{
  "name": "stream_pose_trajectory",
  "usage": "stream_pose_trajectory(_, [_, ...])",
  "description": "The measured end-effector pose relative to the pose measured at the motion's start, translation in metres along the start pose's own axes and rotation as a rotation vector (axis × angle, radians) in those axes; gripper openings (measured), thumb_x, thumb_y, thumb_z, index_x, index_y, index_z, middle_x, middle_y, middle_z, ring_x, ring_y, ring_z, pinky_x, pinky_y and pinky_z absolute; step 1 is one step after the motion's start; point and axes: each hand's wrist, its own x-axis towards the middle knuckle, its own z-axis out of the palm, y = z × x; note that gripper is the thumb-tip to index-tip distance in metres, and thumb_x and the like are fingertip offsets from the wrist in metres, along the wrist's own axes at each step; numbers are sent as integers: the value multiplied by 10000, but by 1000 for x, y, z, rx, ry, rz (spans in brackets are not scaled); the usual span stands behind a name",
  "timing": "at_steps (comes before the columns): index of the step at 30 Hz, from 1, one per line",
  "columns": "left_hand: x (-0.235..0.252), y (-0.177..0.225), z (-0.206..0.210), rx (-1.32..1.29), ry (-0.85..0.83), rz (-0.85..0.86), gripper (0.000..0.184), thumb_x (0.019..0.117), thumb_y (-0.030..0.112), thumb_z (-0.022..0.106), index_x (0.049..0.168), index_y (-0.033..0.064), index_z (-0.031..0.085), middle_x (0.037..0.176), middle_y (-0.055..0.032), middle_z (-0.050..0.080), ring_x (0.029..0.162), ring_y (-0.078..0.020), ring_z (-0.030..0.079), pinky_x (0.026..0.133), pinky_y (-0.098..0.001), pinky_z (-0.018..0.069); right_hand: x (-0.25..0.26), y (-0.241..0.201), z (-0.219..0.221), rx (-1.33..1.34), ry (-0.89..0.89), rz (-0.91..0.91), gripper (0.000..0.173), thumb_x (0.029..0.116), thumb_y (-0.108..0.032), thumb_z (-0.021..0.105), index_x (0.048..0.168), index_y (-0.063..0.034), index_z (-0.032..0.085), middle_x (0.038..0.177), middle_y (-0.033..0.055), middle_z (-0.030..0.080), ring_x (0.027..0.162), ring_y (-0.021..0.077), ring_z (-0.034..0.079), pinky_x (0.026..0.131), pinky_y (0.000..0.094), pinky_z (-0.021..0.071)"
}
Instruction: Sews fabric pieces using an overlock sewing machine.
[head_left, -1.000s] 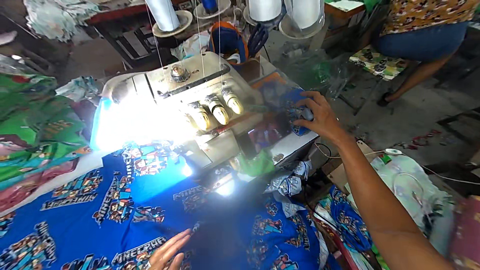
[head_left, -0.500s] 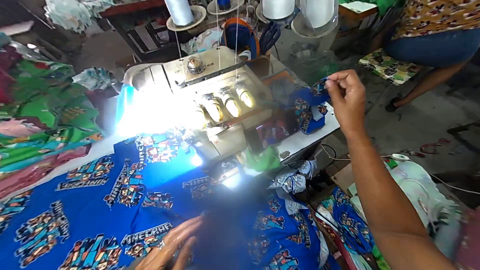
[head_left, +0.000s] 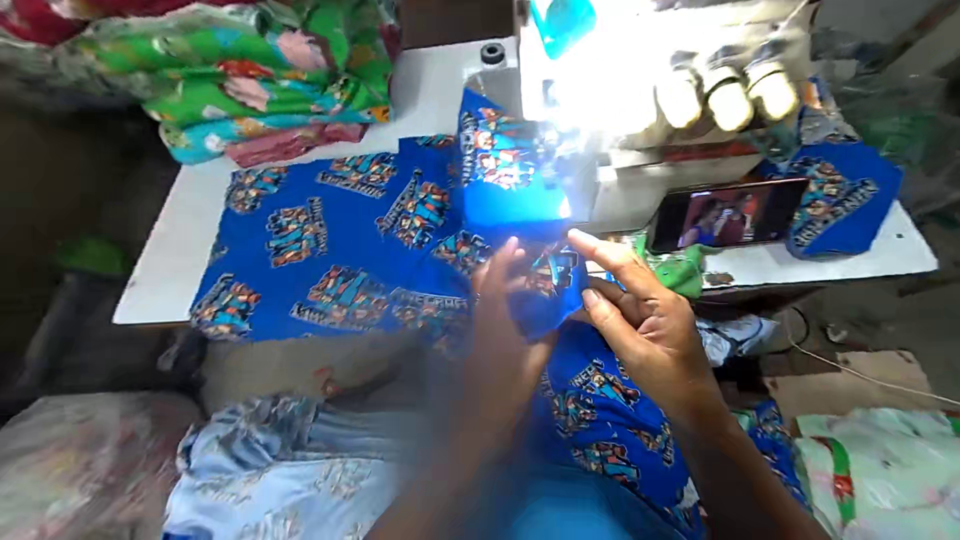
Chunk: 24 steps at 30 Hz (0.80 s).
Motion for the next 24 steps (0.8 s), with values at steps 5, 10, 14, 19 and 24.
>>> stream_pose_trajectory(5, [3,-19,-24,74,27,68,207,937,56,674,1140,83,703,1349,-85,600,1152,-99,629,858,-223,569,12,6,8,-323,6,-176,438,975,2,603,1409,-55,596,1359,83,598,1013,61,677,815,197,594])
stream_pose_trajectory(10, [9,-25,-42,-2,-83,-75,276,1050,201,544,983,43,760,1213,-17,693,1048,-21,646,888,-216,533,24,18,5,-538,79,-346,161,976,-111,669,1088,-54,769,1033,62,710,964,101,667,854,234,545])
stream_pose_trajectory(14, [17,-27,-58,-70,-219,-108,439,1090,225,390,909,21,735,1231,-18,683,1099,-14,620,945,-240,507,32,25,-1,-406,70,-274,164,998,-224,659,958,-84,734,1123,32,614,1092,86,583,915,230,495])
stream_pose_trajectory(19, [21,-27,-52,-166,-252,-103,220,992,146,574,1093,15,718,1114,-20,710,969,-10,667,859,-203,560,34,24,2,-265,-1,-175,152,1041,-202,587,1000,-82,671,961,-26,663,860,0,642,741,161,545])
stream_pose_trajectory(24, [25,-22,-41,-194,-222,-107,210,953,163,695,1110,28,726,999,-2,719,884,-19,681,827,-204,576,39,20,7,-279,-80,-221,115,1008,-140,636,1020,-44,699,924,-1,685,813,-1,649,728,146,546])
